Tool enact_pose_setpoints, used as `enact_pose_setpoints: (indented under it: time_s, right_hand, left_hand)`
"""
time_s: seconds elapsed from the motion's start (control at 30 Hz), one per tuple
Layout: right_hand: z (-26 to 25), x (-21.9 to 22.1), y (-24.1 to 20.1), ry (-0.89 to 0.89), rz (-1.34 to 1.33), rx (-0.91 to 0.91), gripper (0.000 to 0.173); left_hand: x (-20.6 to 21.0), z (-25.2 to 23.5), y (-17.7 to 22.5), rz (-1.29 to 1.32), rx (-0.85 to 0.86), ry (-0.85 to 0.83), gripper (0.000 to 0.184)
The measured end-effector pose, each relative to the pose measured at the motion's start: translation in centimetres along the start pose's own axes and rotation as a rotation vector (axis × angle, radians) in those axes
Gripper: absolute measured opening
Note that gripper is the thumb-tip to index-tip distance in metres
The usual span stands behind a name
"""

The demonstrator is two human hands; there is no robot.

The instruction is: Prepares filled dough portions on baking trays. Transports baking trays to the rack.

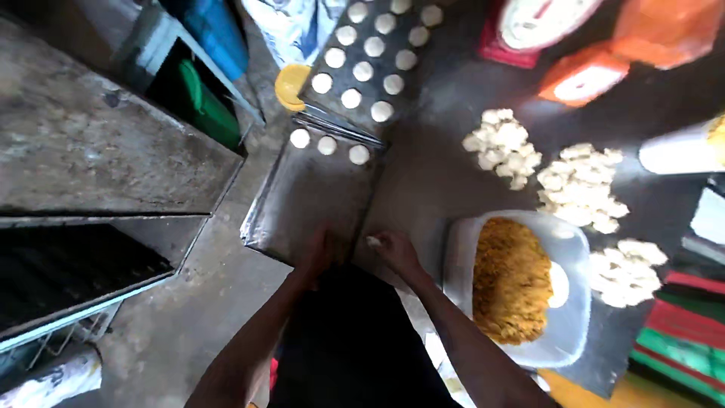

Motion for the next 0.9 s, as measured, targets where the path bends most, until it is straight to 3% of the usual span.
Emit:
enact_pose_setpoints:
  time_s: [0.07, 0.17, 0.23, 0.33, 0.43, 0.5, 0.63, 0.7, 0.77, 0.83, 0.9]
  right_hand:
    - [-1.3, -0.7, -6.6, 0.072, -0.089, -0.159, 0.035]
    - [-6.5, 0.8, -15.1, 0.110, -0.088, -0.391, 0.041]
    - [-11.4, 3.2, -18.3, 0.272, -0.039, -0.644, 0.036]
    - [-17.6, 6.5, -22.1, 0.452, 0.004, -0.807, 0.034]
    - [-20.7, 10.2, -21.9, 0.468, 0.290, -0.887, 0.050]
    - [-21.3, 11.8, -21.0, 0.391, 0.437, -0.835, 0.063]
    - [-20.7, 12.1, -21.3, 0.293, 0.555, -0.748, 0.067]
    - [-19.7, 9.7, -21.9, 0.177, 0.476, -0.749, 0.059]
    - [-18.1, 5.6, -21.7, 0.085, 0.179, -0.741, 0.050]
    - [-16.1, 0.4, -20.1, 0.201, 0.048, -0.713, 0.043]
    - [-13.6, -5.6, -15.8, 0.313, 0.012, -0.629, 0.037]
  left_hand:
    - [-2.0, -0.1, -3.0, -0.197, 0.052, 0.145, 0.047]
    - [-1.2, -0.7, -6.6, -0.468, 0.106, 0.061, 0.063]
    - [-0.6, -0.7, -7.4, -0.513, 0.057, -0.027, 0.070]
    - [-0.3, -0.6, -7.6, -0.501, 0.068, -0.045, 0.074]
    - [-0.3, -0.7, -7.7, -0.496, 0.076, -0.044, 0.073]
    - [-0.2, -1.0, -7.8, -0.490, 0.094, -0.034, 0.075]
    - [-0.5, -0.7, -7.9, -0.472, 0.086, -0.039, 0.076]
    - [-0.6, -0.9, -7.0, -0.502, 0.092, -0.025, 0.079]
    - [-0.5, -0.8, -6.2, -0.512, 0.117, 0.009, 0.080]
    - [-0.7, -0.9, -5.6, -0.490, 0.146, 0.055, 0.076]
    - [-0.4, -1.0, -5.5, -0.460, 0.139, 0.053, 0.080]
Point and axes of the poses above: each hand's wrist, its own z-axis away from the middle knuckle, its own x-axis out of the palm, y = z × x, the point moved 6 cm from there along -z, towards the middle knuckle, and after that the axes turned 3 degrees about y, right-handed, at the moved point
